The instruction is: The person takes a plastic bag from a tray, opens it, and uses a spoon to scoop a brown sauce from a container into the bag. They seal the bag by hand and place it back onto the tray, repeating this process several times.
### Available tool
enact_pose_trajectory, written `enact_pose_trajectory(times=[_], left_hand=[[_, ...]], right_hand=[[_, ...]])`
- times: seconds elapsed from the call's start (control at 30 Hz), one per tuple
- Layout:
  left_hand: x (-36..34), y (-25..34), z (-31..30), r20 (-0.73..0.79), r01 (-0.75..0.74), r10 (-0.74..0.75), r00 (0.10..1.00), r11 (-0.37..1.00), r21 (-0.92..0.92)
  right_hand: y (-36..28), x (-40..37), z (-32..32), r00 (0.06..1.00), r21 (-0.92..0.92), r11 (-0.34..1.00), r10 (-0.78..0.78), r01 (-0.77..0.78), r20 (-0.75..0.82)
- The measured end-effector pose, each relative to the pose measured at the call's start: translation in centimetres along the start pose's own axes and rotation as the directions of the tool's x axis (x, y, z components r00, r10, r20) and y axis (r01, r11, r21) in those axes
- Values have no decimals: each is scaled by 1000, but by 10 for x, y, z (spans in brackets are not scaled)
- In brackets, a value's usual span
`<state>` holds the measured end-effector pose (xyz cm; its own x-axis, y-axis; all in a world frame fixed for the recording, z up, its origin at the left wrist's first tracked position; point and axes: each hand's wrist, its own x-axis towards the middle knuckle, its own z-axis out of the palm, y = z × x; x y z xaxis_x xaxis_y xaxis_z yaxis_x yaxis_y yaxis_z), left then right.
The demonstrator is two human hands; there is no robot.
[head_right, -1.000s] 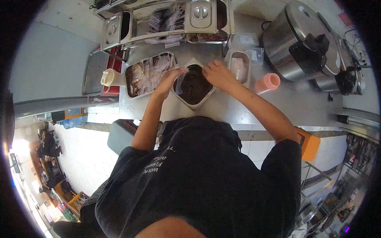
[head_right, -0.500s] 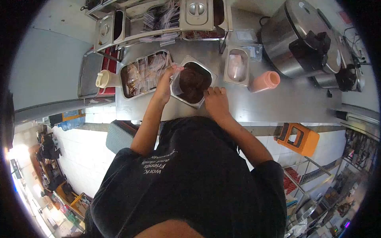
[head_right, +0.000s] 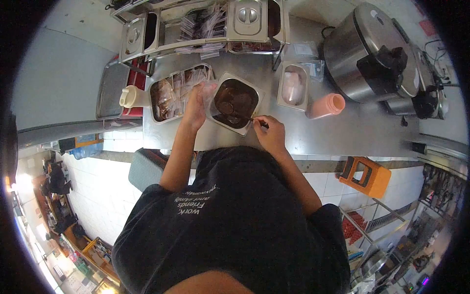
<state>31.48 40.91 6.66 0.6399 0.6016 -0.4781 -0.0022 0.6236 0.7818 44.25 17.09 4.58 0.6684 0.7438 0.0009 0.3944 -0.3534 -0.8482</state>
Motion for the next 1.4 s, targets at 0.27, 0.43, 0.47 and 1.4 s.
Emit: enact_pose_trajectory(times=[0.27,0.43,0.47,1.4], left_hand=[[-13,-2,-33,-379,-174,151,913,984,-27],[-26,-12,-50,-266,-425,498,825,858,289],[-28,-13,-50,-215,-482,568,794,805,346],[-36,2,37,251,-695,765,593,329,639]], right_hand=[[21,-4,8,995,-26,997,70,-68,69],[25,-1,11,995,-18,998,65,-64,70],[25,-2,9,995,-14,997,70,-69,66],[-109,22,-64,765,-489,762,-591,425,-255]])
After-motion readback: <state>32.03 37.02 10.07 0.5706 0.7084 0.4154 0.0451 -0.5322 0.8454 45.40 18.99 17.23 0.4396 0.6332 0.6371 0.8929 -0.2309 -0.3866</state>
